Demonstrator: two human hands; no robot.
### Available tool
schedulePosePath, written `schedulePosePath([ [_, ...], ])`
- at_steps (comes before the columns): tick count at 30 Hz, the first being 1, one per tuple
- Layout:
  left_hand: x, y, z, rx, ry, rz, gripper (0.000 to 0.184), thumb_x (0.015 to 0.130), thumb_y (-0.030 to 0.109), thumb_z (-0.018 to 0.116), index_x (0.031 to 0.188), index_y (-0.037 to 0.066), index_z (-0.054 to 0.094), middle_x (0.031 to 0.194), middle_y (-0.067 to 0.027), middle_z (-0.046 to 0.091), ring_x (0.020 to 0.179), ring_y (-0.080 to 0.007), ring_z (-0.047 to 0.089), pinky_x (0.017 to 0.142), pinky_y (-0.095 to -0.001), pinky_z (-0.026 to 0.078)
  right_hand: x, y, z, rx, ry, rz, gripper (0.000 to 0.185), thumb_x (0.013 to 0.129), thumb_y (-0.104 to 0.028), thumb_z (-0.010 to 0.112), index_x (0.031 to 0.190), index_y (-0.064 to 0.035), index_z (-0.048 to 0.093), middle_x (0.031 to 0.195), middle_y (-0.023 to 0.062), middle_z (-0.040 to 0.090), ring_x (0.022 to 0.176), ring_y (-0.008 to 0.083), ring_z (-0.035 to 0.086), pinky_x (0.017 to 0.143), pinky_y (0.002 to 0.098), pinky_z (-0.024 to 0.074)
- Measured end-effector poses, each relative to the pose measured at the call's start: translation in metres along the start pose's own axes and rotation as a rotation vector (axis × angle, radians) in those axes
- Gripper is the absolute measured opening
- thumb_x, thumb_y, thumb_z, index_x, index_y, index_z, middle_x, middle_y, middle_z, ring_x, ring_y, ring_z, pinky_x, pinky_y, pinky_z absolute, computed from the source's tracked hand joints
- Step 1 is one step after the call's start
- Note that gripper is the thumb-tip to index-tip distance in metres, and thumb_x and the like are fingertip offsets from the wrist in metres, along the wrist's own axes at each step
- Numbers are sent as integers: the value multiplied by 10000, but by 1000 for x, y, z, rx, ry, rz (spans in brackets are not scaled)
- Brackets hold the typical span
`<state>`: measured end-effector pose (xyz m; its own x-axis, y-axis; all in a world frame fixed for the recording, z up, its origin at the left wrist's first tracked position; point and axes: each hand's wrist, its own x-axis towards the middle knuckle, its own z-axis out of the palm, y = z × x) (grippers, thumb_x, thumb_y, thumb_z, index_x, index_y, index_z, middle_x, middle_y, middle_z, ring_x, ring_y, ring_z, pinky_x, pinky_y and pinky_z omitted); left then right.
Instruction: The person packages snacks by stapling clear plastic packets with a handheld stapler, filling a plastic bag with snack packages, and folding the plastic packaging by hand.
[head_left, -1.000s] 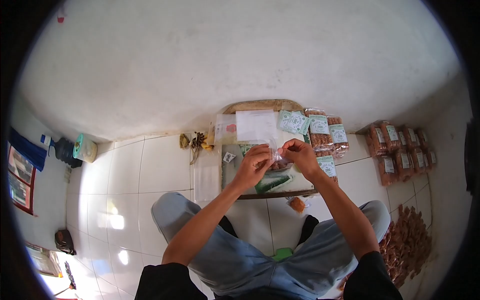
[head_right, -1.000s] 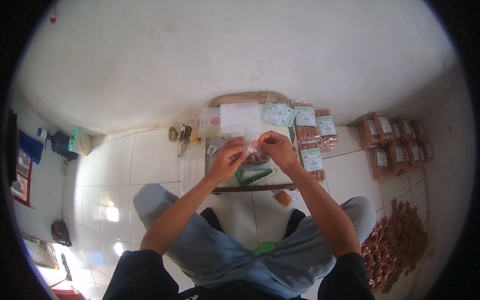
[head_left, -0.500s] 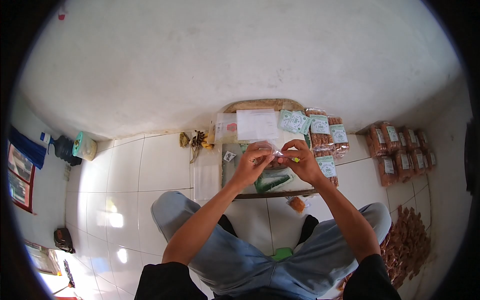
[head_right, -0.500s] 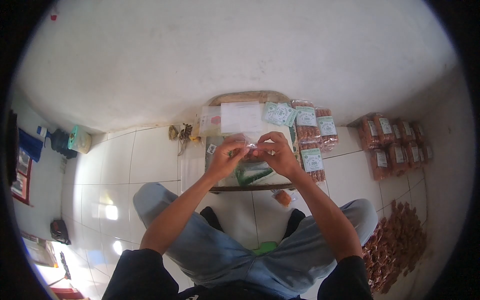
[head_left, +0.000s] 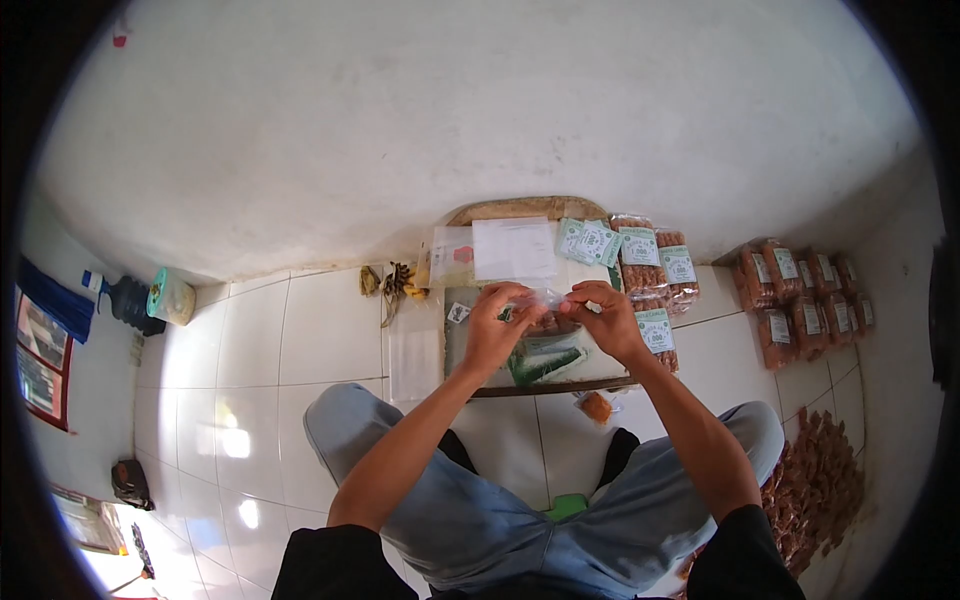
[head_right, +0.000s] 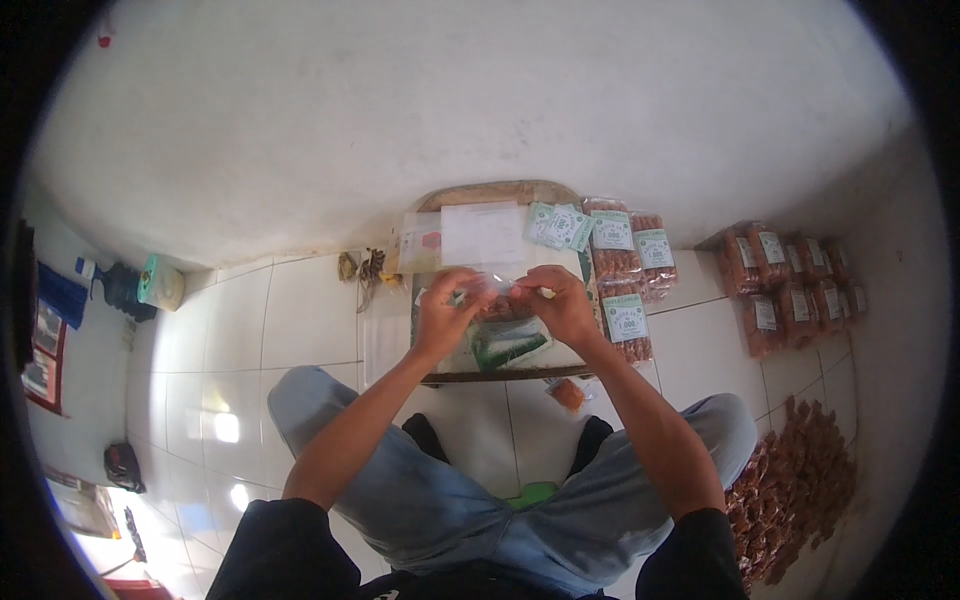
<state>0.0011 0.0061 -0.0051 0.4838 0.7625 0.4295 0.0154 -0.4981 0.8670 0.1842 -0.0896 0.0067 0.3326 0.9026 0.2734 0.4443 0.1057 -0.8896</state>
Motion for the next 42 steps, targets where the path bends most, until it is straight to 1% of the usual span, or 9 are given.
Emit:
schedulePosePath([
  [3,1,2,-1,136,47,91,261,765,141,800,964,23,680,1013,-66,625,918,-147,610,801,-270,481,4,-7,-3,62,18,-35,157,736,-118,773,867,-55,714,893,104,674,929,265,614,833,369,473],
  [5,2,3,-1,113,41,72,210,756,134,805,896,24,694,984,-62,627,877,-148,615,780,-273,482,7,-19,-9,-310,-47,-331,168,744,-141,770,864,-39,710,897,104,676,914,256,613,805,347,474],
  [9,3,5,-1,33,-13,-56,257,724,192,827,888,48,690,940,-79,654,895,-211,621,855,-336,469,7,-17,-6,-382,-25,-301,169,762,-142,778,869,-26,716,975,114,660,890,216,614,818,324,473],
  [11,-1,10,4,-135,72,-209,229,747,144,798,919,39,688,945,-80,664,952,-220,634,882,-347,472,8,-22,-4,-133,-59,8,159,775,-132,762,881,-21,719,943,112,668,875,210,618,816,323,471],
  [12,-4,7,6,-135,70,-210,229,747,144,798,919,39,688,945,-80,664,952,-220,634,882,-347,472,7,-19,-3,-132,-58,9,159,775,-132,762,881,-21,719,943,112,668,875,210,618,816,323,471],
  [15,-7,3,7,-95,121,-41,198,785,94,746,962,29,686,972,-80,680,1023,-224,630,894,-347,478,6,-10,-1,-74,22,54,164,785,-132,750,899,-17,723,924,107,674,866,199,622,817,316,469],
  [17,-5,8,2,70,71,273,159,809,63,704,964,28,689,993,-87,689,1019,-228,630,877,-340,486,7,-8,-2,-77,50,138,179,791,-146,748,913,-17,726,933,101,676,869,183,620,820,308,467],
  [26,11,17,-14,92,-197,108,192,834,121,712,1014,61,691,968,-57,665,948,-183,608,822,-316,486,7,-14,-7,-48,-42,113,183,788,-146,757,932,-36,734,1000,109,663,909,173,621,842,309,477],
  [42,11,12,12,439,7,299,95,854,139,650,889,85,581,913,-38,611,948,-257,548,886,-398,366,13,-51,-12,-181,-178,20,259,793,-229,777,960,-44,705,949,88,653,924,192,603,826,318,478],
])
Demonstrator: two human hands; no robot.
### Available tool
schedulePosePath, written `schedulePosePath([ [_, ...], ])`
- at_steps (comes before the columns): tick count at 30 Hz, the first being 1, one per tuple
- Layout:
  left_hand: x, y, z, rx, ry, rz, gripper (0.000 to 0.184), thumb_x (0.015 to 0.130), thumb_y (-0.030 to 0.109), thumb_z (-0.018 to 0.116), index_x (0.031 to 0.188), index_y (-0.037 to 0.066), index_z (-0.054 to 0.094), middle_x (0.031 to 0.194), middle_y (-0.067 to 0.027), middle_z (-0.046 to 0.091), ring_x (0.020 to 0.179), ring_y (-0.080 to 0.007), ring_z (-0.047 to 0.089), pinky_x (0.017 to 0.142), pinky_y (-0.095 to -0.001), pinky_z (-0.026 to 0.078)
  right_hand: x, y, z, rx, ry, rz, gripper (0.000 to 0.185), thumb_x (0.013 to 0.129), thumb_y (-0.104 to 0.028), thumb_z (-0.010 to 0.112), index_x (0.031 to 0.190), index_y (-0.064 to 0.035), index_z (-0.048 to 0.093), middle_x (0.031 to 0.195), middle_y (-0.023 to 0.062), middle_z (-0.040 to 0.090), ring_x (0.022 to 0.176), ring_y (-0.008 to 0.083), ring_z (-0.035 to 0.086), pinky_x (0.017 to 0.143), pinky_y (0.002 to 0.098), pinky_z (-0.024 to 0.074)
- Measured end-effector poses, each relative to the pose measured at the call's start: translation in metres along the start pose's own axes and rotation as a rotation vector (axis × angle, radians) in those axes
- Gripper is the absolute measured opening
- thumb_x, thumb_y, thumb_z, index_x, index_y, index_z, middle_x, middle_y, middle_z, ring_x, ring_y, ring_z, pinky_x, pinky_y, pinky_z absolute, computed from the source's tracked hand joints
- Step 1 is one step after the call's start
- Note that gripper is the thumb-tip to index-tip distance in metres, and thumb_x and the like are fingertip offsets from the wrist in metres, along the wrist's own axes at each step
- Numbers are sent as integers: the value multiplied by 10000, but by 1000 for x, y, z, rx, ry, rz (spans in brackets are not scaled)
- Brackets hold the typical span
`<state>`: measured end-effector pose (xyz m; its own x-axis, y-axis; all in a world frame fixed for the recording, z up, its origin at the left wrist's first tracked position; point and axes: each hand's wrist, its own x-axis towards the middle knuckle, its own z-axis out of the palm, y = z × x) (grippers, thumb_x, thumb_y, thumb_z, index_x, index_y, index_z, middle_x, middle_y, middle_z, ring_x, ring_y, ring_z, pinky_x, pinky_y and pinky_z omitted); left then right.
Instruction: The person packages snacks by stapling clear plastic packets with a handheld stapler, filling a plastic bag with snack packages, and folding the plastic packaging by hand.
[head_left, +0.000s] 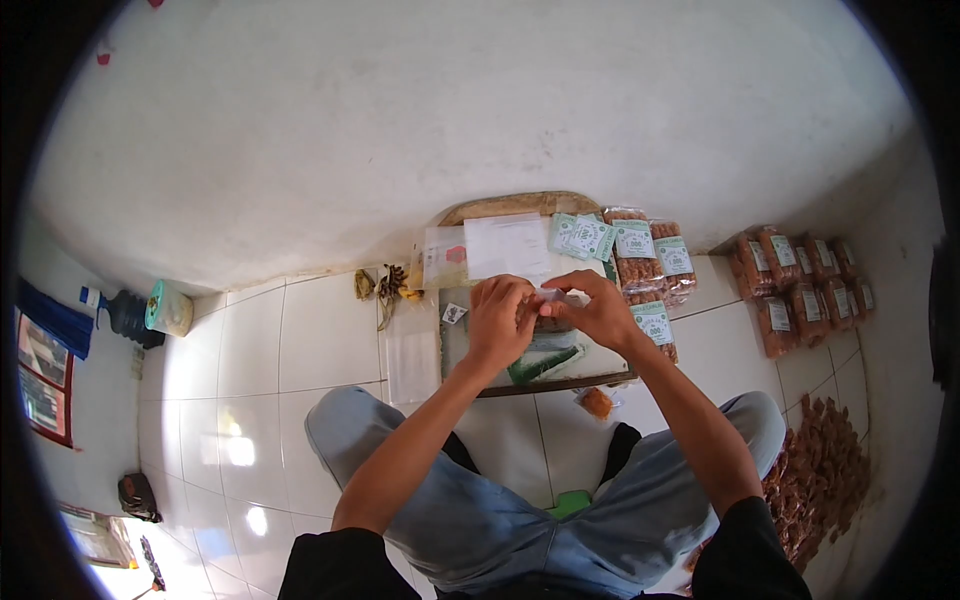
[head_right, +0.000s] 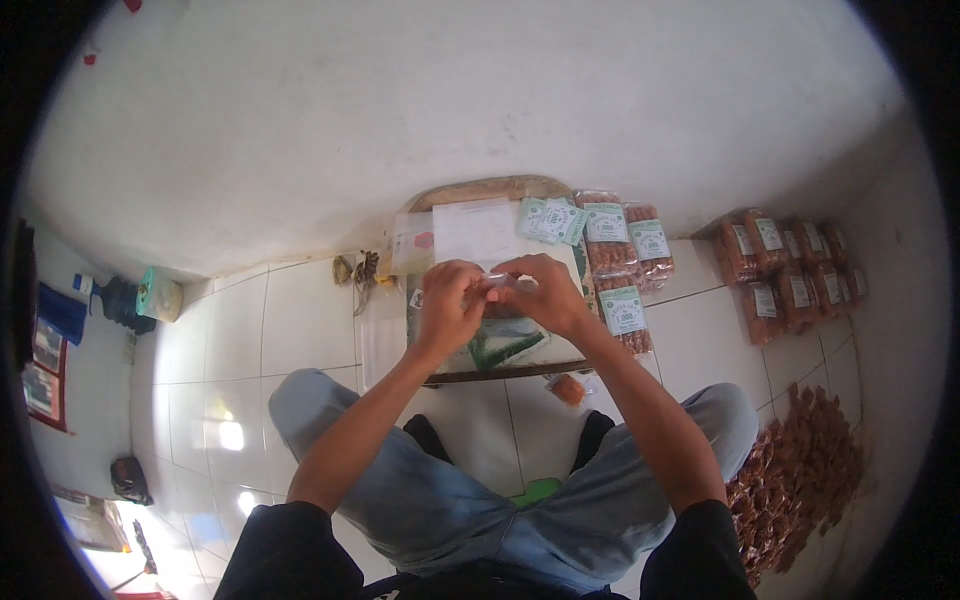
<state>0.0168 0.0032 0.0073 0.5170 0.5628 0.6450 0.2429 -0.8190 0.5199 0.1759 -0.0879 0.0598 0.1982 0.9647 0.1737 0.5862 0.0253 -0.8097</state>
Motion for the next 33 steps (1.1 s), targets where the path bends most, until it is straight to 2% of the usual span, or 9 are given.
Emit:
schedulePosePath([
  [6,-1,2,5,27,-1,67,168,833,175,688,903,80,569,951,-39,606,942,-255,551,879,-390,380,3,26,15,156,131,18,252,829,-250,751,913,-18,701,929,63,647,836,143,586,751,284,473],
  [8,-2,-1,7,12,-1,138,184,829,176,696,905,75,563,955,-39,605,941,-255,557,872,-395,391,4,22,15,401,112,267,233,827,-233,742,896,-14,702,927,97,654,849,167,592,770,313,477],
  [12,0,-1,9,-21,14,184,183,823,154,698,911,73,560,947,-43,605,952,-256,561,873,-402,398,5,32,14,703,1,408,223,830,-229,738,870,-12,701,909,91,645,833,154,587,778,309,474],
  [14,-1,-3,9,1,19,197,191,819,159,699,915,71,559,944,-44,603,963,-253,561,868,-402,405,1,20,13,304,121,67,260,858,-242,720,839,14,683,763,20,637,760,78,552,680,245,440],
  [18,1,0,4,54,-28,236,190,814,170,701,901,70,566,946,-44,602,968,-250,563,874,-404,408,9,21,5,-69,121,-307,269,854,-261,718,872,5,688,764,17,644,758,89,559,671,233,436],
  [20,2,2,3,19,-13,243,186,814,191,700,872,67,575,945,-45,601,972,-244,563,892,-407,407,8,22,8,250,77,127,266,837,-267,717,869,-3,706,730,34,638,751,96,550,629,254,435],
  [23,6,3,0,21,-50,274,224,777,145,730,911,52,576,1004,-71,606,991,-282,563,868,-408,429,9,34,11,660,43,373,281,843,-271,711,837,9,706,735,25,630,690,72,532,587,233,416],
  [30,1,4,3,42,-119,247,209,850,208,672,937,58,556,1037,-62,585,1038,-264,534,935,-411,387,6,21,9,615,144,404,293,844,-269,727,939,-4,646,718,7,602,651,45,488,526,206,366],
  [33,-2,3,6,-21,-146,159,176,869,182,650,933,51,552,1063,-74,578,1072,-272,521,942,-413,377,5,24,0,420,36,381,268,859,-221,731,988,-25,601,804,12,645,734,50,557,649,209,438],
])
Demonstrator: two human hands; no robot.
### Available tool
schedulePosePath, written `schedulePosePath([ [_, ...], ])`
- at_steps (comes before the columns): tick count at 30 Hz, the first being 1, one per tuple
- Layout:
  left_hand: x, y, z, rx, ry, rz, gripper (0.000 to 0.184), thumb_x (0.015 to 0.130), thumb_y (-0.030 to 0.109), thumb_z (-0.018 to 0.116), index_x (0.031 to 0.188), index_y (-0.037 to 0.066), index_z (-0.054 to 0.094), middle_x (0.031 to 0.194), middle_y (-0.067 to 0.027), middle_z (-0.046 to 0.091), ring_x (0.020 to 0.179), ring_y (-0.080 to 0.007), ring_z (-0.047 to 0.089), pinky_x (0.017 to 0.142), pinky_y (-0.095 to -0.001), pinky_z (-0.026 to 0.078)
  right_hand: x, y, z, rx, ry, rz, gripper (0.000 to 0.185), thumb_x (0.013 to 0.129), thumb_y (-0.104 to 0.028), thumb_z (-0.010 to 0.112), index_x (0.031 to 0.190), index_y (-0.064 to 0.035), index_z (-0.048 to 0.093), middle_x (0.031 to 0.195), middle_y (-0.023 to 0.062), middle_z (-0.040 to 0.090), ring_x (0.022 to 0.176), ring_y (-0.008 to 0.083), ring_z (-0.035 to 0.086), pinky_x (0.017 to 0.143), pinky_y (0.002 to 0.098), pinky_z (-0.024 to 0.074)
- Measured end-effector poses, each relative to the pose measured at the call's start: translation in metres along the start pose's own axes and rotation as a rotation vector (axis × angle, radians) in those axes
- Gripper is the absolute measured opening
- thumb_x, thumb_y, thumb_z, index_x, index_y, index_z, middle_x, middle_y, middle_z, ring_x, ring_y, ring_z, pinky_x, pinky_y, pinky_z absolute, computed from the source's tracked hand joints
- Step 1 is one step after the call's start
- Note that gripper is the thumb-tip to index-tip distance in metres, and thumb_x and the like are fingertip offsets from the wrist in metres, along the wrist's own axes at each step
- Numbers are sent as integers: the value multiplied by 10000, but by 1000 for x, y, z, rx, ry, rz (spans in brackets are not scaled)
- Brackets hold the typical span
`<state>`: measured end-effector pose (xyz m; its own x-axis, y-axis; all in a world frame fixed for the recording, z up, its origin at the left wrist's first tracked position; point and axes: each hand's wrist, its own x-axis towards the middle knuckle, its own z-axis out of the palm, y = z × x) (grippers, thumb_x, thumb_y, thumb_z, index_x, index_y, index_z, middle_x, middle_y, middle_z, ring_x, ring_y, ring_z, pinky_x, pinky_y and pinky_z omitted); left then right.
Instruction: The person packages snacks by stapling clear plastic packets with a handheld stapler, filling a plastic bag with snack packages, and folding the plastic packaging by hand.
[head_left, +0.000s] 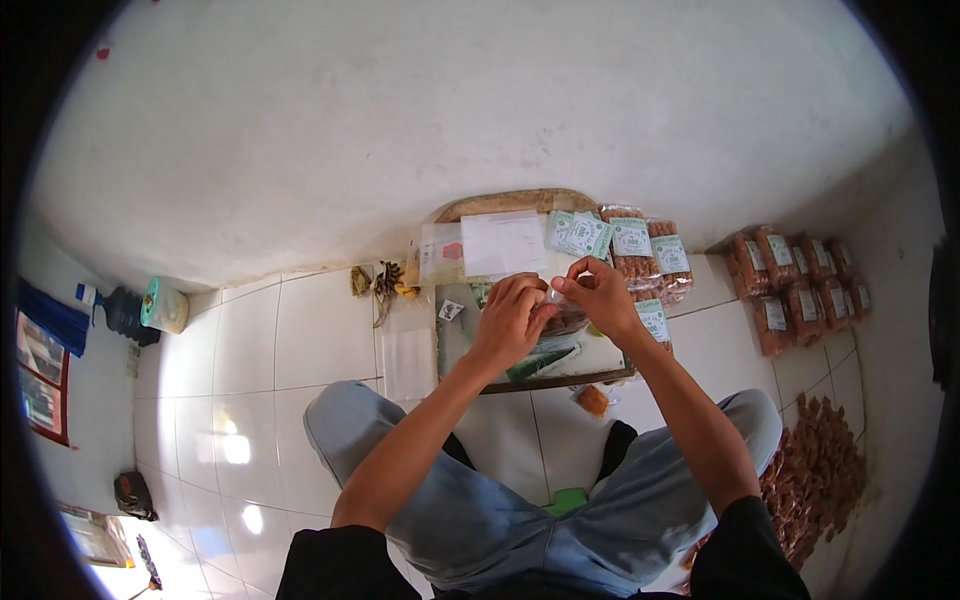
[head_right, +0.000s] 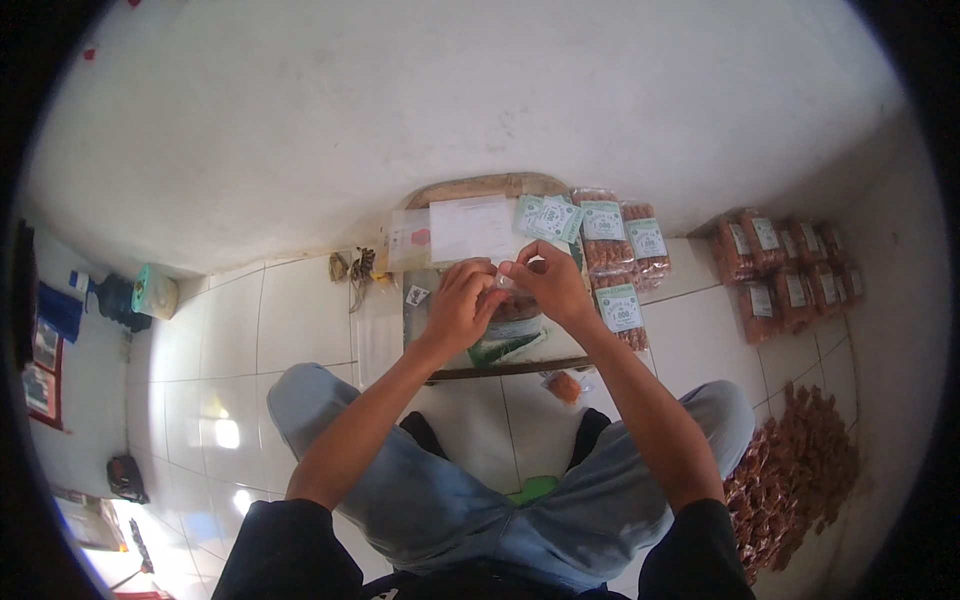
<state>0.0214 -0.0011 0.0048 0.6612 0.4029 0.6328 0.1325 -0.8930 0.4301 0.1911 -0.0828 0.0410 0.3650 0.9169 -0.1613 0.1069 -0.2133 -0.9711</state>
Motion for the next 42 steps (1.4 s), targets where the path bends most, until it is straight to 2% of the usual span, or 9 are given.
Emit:
schedulePosePath([
  [5,-3,-5,0,-118,-16,-119,147,874,150,636,924,42,549,1087,-82,583,1089,-287,521,943,-417,371,1,7,-5,-206,-46,-356,316,825,-241,743,1038,-24,655,824,61,675,758,101,602,682,244,472],
  [12,3,0,-6,26,60,15,181,831,146,685,887,43,547,1034,-106,611,1032,-315,555,892,-422,411,-13,-11,5,-245,0,-249,286,832,-209,720,1034,-14,665,877,51,687,803,125,631,739,290,493],
  [14,2,2,-4,40,67,29,183,825,148,688,906,60,549,967,-65,601,988,-270,549,898,-412,392,-13,-11,7,160,47,-53,212,848,-193,696,973,-21,685,815,50,681,779,120,633,723,297,499],
  [18,2,3,-2,49,91,40,195,815,153,700,899,64,547,956,-64,598,959,-264,549,883,-410,395,-2,4,3,137,8,-68,172,855,-184,678,940,-36,701,786,53,675,740,108,632,677,297,501],
  [21,2,4,-3,39,96,10,193,814,149,700,899,66,548,948,-64,597,962,-261,550,876,-409,396,-6,-10,-2,-291,10,-234,179,836,-183,687,968,-64,712,803,59,680,798,145,636,739,340,494],
  [23,1,1,-3,21,99,-2,191,815,146,699,894,66,544,945,-61,595,958,-260,550,880,-406,394,-4,-10,-11,-630,-81,-601,199,815,-182,694,986,-83,720,871,71,688,885,226,615,839,383,457],
  [29,2,1,-7,35,47,31,174,835,157,678,879,64,538,966,-61,593,982,-261,543,890,-406,390,-9,-14,-17,-740,-129,-621,219,820,-218,697,977,-64,710,950,92,678,957,284,598,887,391,440],
  [35,3,5,-6,65,6,61,168,837,180,676,891,59,573,976,-63,587,989,-259,538,911,-407,391,-14,-14,-3,-166,-91,-225,334,827,-276,725,1035,-21,670,884,65,677,839,147,634,714,296,512],
  [42,4,10,-8,108,25,115,192,805,200,708,889,76,589,946,-41,583,974,-229,540,925,-404,394,2,-5,-3,-76,-71,-96,261,810,-186,716,980,9,680,747,69,673,662,79,580,605,232,474],
])
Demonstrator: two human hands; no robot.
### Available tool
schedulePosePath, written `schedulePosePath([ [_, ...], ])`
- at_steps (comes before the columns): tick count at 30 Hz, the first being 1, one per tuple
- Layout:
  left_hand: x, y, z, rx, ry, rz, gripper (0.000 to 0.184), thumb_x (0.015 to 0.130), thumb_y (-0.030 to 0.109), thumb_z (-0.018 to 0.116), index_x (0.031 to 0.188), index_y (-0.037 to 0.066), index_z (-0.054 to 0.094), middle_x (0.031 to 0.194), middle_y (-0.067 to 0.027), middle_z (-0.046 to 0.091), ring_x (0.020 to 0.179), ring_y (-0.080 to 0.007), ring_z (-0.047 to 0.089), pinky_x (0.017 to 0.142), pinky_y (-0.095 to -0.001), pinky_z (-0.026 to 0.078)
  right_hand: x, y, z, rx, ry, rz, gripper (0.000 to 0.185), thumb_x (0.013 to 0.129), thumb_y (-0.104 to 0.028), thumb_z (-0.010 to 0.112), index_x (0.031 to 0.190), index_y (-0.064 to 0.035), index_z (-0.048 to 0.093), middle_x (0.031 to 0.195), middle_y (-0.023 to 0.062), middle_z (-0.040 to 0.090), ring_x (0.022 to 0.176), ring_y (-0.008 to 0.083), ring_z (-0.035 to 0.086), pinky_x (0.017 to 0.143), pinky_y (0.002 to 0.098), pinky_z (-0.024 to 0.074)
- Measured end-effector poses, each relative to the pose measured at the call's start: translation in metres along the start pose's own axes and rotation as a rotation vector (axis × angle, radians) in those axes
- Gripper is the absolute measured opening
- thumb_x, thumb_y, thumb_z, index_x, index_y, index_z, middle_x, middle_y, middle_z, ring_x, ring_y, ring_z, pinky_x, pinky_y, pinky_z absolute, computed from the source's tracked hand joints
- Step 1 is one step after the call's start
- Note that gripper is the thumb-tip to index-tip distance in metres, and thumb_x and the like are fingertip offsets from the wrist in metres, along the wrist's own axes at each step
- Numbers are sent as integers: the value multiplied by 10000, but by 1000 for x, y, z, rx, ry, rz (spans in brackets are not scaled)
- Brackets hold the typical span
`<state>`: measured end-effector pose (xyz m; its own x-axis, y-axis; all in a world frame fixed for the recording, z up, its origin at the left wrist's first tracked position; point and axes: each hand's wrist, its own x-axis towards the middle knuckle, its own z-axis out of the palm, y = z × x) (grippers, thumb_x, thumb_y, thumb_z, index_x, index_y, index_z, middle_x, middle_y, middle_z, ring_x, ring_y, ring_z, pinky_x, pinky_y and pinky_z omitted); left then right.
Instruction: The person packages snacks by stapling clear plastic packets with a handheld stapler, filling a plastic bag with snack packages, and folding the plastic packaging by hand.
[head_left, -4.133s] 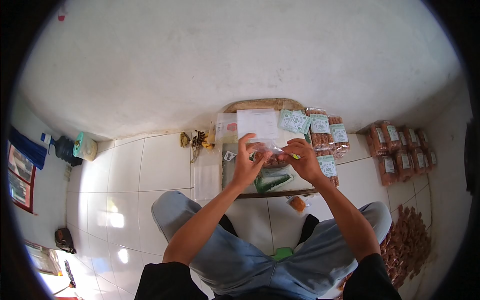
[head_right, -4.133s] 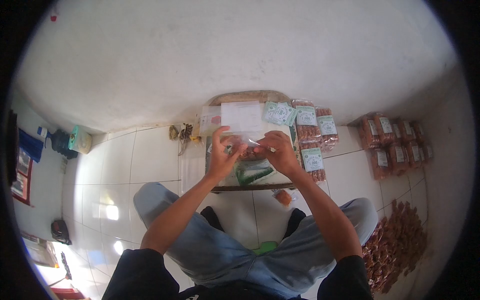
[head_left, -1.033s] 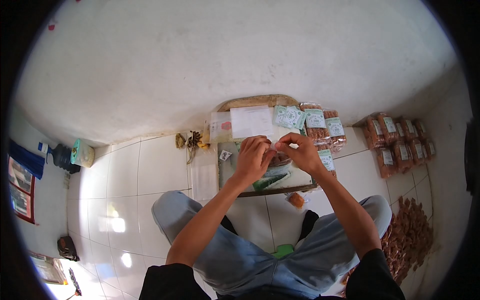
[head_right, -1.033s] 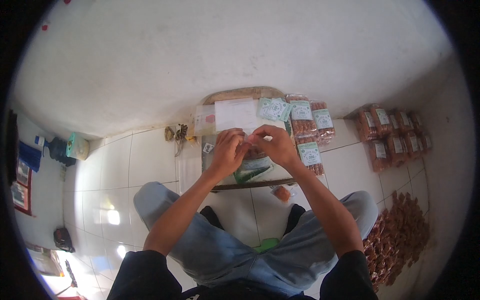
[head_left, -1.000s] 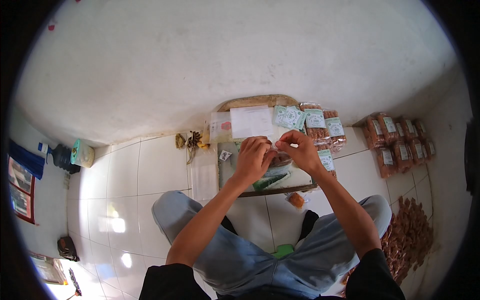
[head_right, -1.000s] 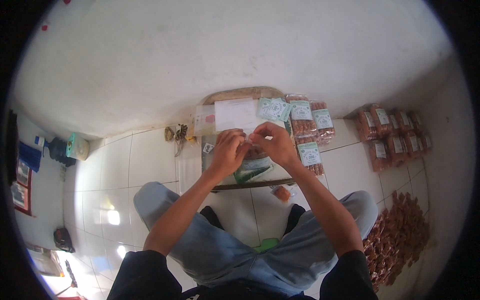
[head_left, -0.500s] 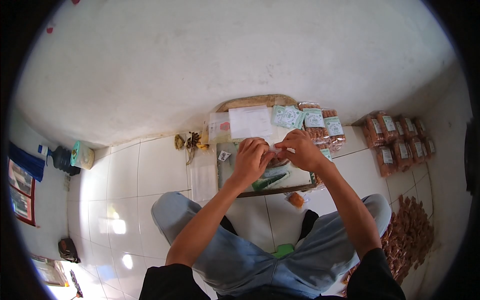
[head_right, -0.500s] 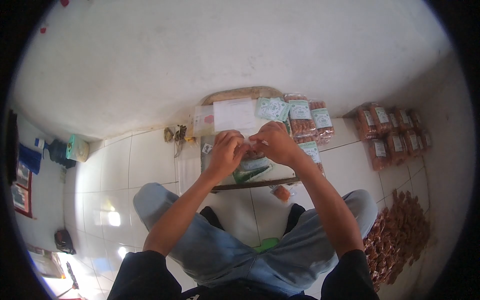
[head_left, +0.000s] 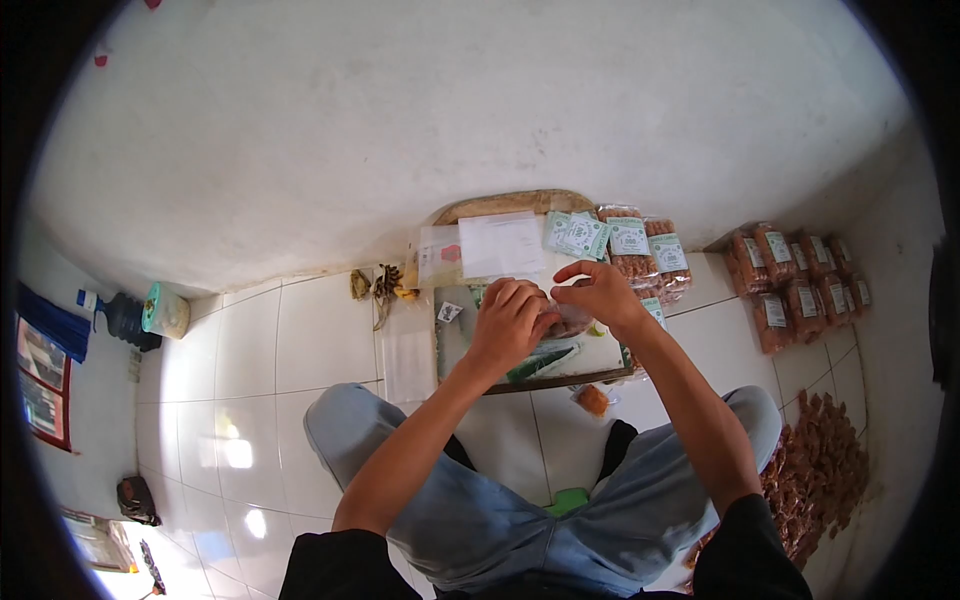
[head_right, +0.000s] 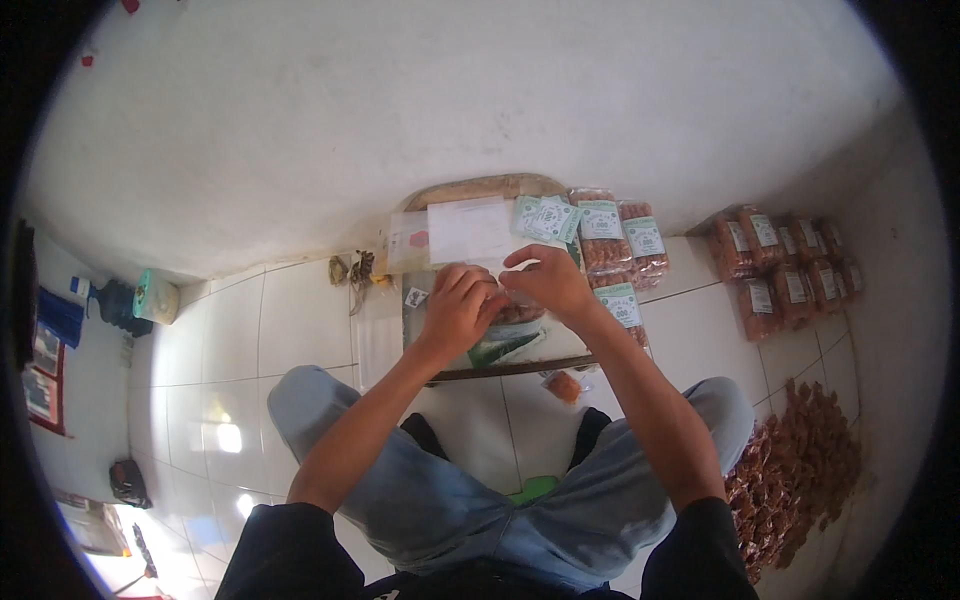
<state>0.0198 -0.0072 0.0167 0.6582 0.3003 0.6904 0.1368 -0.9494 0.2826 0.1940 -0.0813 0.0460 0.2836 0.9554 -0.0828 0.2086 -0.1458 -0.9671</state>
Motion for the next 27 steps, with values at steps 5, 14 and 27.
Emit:
schedulePosePath([
  [5,-2,2,0,77,36,48,185,786,176,719,875,91,581,935,-30,581,938,-224,544,915,-400,397,1,6,0,-108,-29,51,253,788,-185,731,982,-22,716,717,74,679,628,122,592,600,252,472],
  [14,-4,-9,-1,-175,-62,-173,157,833,156,686,890,60,576,953,-70,608,953,-276,553,862,-385,418,-12,-5,-14,-650,-147,-513,244,788,-225,722,992,-90,730,923,29,627,1024,231,548,930,377,391],
  [27,0,-6,-17,-101,-95,-65,222,787,226,733,976,118,686,970,-18,648,987,-231,581,861,-373,457,-15,7,-12,-686,-38,-693,115,743,-118,747,846,-71,726,806,35,605,881,223,551,848,359,391],
])
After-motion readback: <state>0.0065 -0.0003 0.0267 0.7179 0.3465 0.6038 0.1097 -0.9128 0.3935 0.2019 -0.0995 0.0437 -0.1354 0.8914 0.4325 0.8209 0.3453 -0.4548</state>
